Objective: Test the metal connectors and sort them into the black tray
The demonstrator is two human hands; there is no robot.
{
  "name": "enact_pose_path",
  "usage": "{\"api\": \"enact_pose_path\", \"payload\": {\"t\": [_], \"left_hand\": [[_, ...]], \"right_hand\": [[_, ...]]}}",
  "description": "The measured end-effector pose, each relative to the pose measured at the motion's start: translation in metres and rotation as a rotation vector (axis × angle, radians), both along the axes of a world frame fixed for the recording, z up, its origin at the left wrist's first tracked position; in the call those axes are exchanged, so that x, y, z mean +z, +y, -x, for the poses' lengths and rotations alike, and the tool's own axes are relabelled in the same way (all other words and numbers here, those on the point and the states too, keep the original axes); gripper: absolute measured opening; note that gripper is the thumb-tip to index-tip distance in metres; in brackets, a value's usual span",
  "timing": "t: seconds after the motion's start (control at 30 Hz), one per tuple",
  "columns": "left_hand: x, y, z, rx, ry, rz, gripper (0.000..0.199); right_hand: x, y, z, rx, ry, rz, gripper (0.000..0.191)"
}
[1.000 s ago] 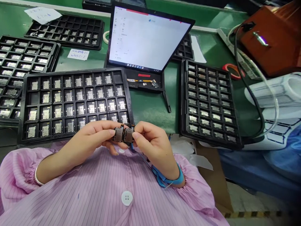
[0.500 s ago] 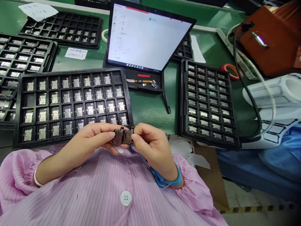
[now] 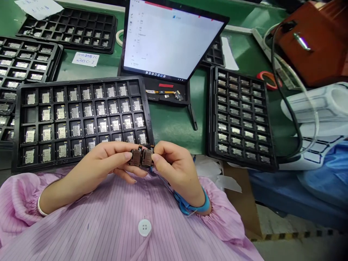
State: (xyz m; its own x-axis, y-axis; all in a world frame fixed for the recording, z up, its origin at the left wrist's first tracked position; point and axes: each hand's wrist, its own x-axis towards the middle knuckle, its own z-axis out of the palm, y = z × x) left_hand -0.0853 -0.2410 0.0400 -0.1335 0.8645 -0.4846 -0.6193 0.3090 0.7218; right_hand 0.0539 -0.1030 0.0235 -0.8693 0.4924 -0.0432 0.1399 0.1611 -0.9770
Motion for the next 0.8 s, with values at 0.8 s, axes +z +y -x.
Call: {"api": "enact_pose_path", "payload": {"t": [0.8], "left_hand": [[-0.0046, -0.0029, 0.0002, 0.034, -0.067, -0.024, 0.017]], "right_hand": [[-0.0012, -0.0006, 0.0006, 0.029, 0.018, -0.004, 0.022]]}}
